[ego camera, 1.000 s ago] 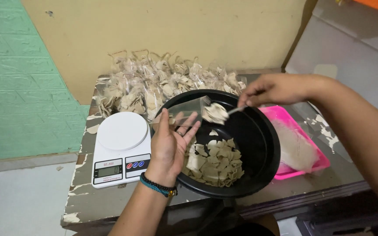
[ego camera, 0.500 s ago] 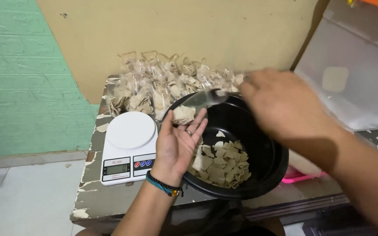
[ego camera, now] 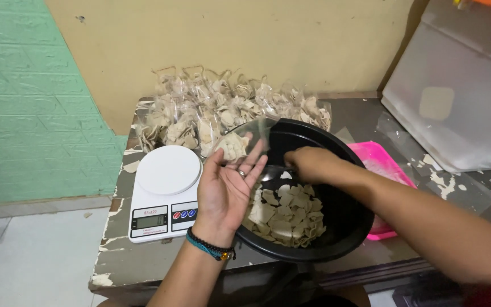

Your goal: The person fills small plastic bags with snack pieces from a bowl using a spoon and then weighs each bag on a digital scale.

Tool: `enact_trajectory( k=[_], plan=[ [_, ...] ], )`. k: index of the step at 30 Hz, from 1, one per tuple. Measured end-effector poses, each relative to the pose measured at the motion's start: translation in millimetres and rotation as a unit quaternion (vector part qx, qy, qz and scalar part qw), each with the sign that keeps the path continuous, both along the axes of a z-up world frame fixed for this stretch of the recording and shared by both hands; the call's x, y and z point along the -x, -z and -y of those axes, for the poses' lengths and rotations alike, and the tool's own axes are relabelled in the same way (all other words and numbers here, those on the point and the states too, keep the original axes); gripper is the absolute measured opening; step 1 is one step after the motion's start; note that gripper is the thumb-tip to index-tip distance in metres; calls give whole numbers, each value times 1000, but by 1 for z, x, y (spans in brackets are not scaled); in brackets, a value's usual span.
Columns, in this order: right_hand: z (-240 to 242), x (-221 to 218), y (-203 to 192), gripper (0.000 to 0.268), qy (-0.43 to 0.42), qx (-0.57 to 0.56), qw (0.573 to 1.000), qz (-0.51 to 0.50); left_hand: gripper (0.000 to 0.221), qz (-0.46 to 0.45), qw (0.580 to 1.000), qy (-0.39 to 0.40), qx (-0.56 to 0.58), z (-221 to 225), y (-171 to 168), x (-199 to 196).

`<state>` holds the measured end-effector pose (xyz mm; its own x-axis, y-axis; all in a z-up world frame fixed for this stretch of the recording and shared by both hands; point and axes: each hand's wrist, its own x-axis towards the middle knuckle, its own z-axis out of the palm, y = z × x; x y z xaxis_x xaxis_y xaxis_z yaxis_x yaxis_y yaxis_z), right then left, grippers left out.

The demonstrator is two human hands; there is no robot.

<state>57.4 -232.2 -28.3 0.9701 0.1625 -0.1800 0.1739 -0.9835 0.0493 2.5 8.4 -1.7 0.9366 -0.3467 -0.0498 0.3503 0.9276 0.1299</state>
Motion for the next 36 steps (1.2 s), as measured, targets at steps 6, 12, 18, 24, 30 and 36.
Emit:
enact_trajectory(
  k=[6,12,18,24,30,36],
  plan=[
    [-21,16,6,21,-135,-117,970,-166,34,3,1000,7,-2,3,7,-6],
    [-9,25,-18,26,-105,-158,946,-264,39,8,1000,-5,-18,3,10,-7],
    [6,35,-67,23,-37,-212,929,-302,45,20,999,-14,-46,5,15,-10],
    [30,51,-122,22,21,-230,943,-240,46,42,997,-16,-57,8,32,-18],
    [16,66,-184,22,73,-210,965,-137,43,22,996,4,-83,12,33,-21],
    [-9,49,-183,26,89,-157,983,-41,36,56,987,87,-126,14,13,-7]
  ],
)
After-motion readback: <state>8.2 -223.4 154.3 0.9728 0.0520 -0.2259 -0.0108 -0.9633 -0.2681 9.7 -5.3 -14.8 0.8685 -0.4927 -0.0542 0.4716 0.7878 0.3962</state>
